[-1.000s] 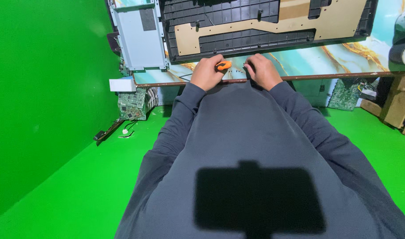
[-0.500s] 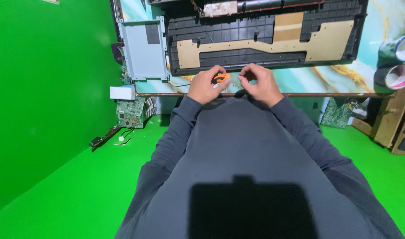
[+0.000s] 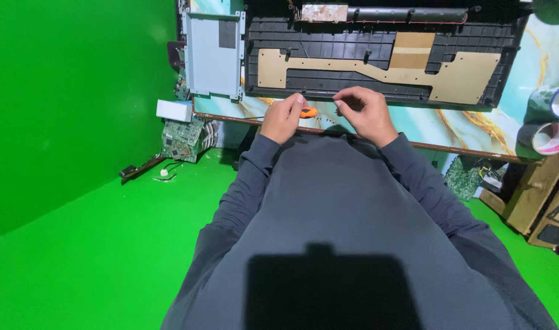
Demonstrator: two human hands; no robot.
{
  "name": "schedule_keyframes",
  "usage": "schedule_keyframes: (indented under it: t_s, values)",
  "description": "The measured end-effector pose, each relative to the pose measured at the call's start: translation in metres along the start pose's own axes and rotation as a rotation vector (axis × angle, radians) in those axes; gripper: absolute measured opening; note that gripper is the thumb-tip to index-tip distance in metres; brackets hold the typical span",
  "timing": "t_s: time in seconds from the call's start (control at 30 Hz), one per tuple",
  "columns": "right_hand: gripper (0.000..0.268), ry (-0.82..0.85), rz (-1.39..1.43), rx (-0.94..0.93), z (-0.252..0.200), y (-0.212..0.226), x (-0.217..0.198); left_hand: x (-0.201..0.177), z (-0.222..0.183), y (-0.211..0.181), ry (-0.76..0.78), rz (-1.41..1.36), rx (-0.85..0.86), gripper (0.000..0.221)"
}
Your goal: The person unscrews and removes components from an electronic device using a screwdriver, handling a small circuit board and plastic casing parts by hand.
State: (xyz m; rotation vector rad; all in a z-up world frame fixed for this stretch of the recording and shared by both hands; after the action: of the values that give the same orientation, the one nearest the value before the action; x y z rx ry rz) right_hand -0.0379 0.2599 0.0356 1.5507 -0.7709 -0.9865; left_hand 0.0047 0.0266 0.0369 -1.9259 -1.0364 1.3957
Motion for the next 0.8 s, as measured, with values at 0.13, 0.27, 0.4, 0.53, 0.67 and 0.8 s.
schedule_keyframes:
  t_s: [0.13,0.27,0.4,0.53,0.67,0.8]
  values:
    - [0.014,0.023,0.063,0.053,0.005,-0.006,0.002,-0.003,-0.003,0.004,-0.04,-0.062,-0.005,0.036]
    - [0.012,0.028,0.051,0.063,0.012,-0.014,0.007,-0.013,-0.005,0.01,-0.072,-0.094,-0.027,0.035]
    - [0.012,0.046,0.007,0.046,0.019,-0.015,0.014,-0.029,-0.005,0.026,-0.115,-0.092,-0.009,0.036]
    - [0.011,0.046,-0.058,0.123,0.03,-0.015,0.031,-0.053,0.003,0.044,-0.112,0.029,-0.056,0.037]
    - [0.01,0.024,-0.167,0.057,0.045,-0.019,0.055,-0.081,0.017,0.054,-0.052,0.162,0.017,0.04]
    - [0.013,0.036,-0.261,-0.064,0.06,-0.025,0.083,-0.088,0.041,0.082,0.083,0.378,0.104,0.051]
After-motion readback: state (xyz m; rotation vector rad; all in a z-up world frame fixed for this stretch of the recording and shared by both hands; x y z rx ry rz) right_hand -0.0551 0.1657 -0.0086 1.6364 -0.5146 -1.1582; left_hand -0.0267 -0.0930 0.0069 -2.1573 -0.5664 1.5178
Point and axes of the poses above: each hand's wrist, its own z-axis towards the middle knuckle, its own x-axis out of the palm, y = z × x, the point moved 2 cm from there along z, towards the middle knuckle, and after that the axes turned 5 degrees about -x, right-handed, at the moved point
